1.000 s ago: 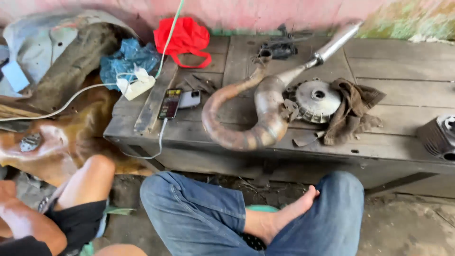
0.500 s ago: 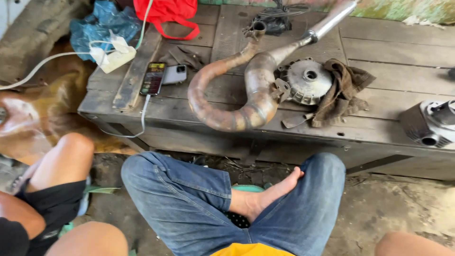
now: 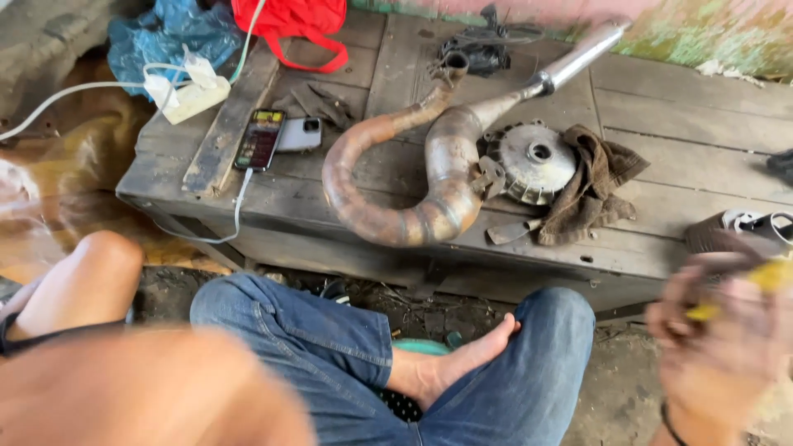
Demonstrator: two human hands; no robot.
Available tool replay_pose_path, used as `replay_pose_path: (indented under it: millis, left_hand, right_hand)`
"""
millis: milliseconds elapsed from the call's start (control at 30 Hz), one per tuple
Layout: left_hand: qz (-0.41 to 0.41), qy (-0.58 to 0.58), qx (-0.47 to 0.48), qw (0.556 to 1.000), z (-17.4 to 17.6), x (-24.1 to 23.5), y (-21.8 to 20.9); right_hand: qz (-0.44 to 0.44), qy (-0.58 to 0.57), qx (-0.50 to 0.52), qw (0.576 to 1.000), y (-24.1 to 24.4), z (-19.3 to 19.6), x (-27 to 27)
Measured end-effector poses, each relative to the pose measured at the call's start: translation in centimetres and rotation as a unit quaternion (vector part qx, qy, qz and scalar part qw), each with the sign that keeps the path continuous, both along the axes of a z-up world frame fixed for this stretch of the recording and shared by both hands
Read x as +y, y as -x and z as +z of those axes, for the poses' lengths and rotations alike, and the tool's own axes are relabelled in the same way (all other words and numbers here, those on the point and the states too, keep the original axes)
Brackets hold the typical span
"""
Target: A person uses a small tool to scrape or clean residue from a motorcycle exhaust pipe while sitting on a wooden platform.
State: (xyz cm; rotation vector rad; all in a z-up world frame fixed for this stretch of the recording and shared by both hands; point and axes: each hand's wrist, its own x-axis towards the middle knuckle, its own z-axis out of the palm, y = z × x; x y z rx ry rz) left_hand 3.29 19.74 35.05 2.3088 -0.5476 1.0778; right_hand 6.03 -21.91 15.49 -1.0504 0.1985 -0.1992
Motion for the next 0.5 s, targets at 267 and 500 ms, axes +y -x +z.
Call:
replay_pose_path:
  millis: [267, 500]
  left_hand:
    - [0.012, -0.204, 0.234, 0.951, -25.8, -2.3, -10.9]
    - [0.054, -0.295, 0.31, 0.902, -31.8, -6.1, -14.6]
  right_hand:
    - [0.107, 0.554, 0.175, 0.807, -4.1, -3.4, 9.7]
    - [0.192, 0.671, 0.113, 0.707, -7.8, -7.4, 12.4]
